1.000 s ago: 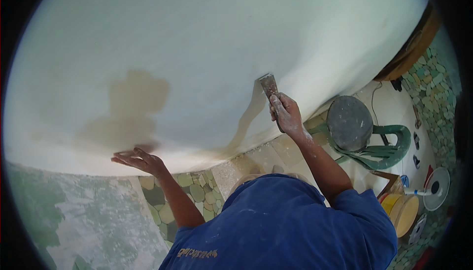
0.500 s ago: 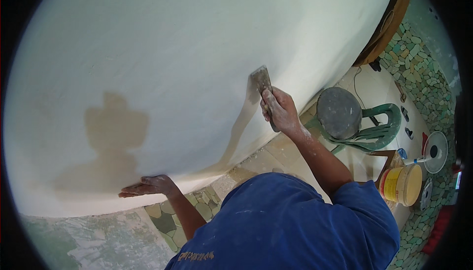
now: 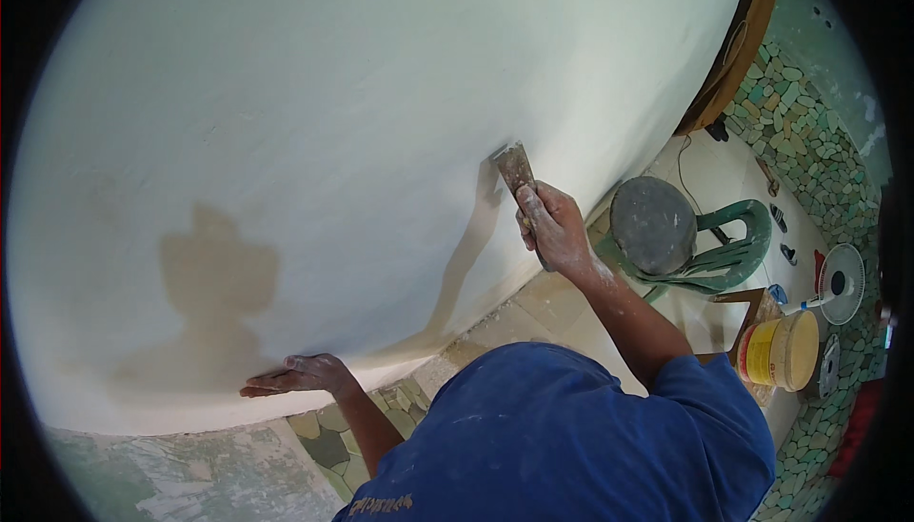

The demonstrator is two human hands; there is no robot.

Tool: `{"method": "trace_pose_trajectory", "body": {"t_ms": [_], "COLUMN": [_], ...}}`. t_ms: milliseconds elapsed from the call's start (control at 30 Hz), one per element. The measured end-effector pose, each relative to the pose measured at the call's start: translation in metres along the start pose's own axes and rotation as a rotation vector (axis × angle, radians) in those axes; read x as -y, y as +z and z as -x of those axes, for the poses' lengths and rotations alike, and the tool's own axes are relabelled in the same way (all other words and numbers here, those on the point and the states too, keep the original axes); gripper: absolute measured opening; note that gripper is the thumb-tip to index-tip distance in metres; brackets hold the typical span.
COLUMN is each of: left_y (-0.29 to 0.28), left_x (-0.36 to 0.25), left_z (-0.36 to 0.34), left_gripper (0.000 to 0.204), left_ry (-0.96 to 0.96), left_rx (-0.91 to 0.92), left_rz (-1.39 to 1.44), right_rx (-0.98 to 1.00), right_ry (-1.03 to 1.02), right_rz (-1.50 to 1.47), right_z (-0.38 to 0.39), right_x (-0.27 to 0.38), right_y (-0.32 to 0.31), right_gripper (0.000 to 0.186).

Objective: Applying putty or joint compound to a wall using a putty knife to patch holes or cracks.

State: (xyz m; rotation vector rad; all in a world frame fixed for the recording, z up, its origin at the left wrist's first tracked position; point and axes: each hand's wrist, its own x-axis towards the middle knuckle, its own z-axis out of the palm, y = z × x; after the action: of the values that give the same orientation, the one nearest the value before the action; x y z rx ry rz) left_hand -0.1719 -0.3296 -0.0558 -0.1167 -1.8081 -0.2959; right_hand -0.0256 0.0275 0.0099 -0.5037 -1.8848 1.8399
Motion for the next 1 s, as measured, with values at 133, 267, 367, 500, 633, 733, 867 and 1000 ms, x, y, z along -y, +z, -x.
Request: {"method": "trace_pose_trajectory", "body": {"t_ms": [133, 267, 367, 500, 633, 733, 867, 1000], "left_y": [0.0, -0.003, -0.004, -0.004, -0.004, -0.007, -0.005, -0.007], "left_x": [-0.001, -0.007, -0.011, -0.006, -0.009, -0.02, -0.011, -0.019], "left_z": [-0.004, -0.002, -0.002, -0.005, -0.006, -0.004, -0.005, -0.007], "left_gripper": [0.057, 0.057, 0.058, 0.059, 0.058, 0.059, 0.063, 0.064], "left_ry": [0.15, 0.068, -0.114, -0.051, 0.281, -0.204, -0.037, -0.099], "left_rx": [-0.046, -0.031, 0.005, -0.023, -0.063, -0.026, -0.057, -0.067], "left_rz": [-0.084, -0.016, 0.063, 0.019, -0.18, 0.133, 0.025, 0.133], "right_rx": [-0.05, -0.045, -0.058, -0.07, -0.044, -0.049, -0.066, -0.069], "right_ry": [-0.044, -0.118, -0.085, -0.056, -0.085, -0.08, -0.035, -0.081], "right_rz": [0.043, 0.034, -0.02, -0.003, 0.007, 0.009, 0.021, 0.073], "right_z": [-0.011, -0.021, -0.014, -0.017, -0.026, -0.019, -0.018, -0.027], "right_x": [0.026, 0.066, 0.062, 0.066, 0.089, 0.083, 0.077, 0.096], "right_y": [0.0, 0.004, 0.003, 0.001, 0.002, -0.006, -0.014, -0.012], "right_gripper": [0.033, 0.039, 0.044, 0.045, 0.039, 0.04, 0.04, 0.041]}}
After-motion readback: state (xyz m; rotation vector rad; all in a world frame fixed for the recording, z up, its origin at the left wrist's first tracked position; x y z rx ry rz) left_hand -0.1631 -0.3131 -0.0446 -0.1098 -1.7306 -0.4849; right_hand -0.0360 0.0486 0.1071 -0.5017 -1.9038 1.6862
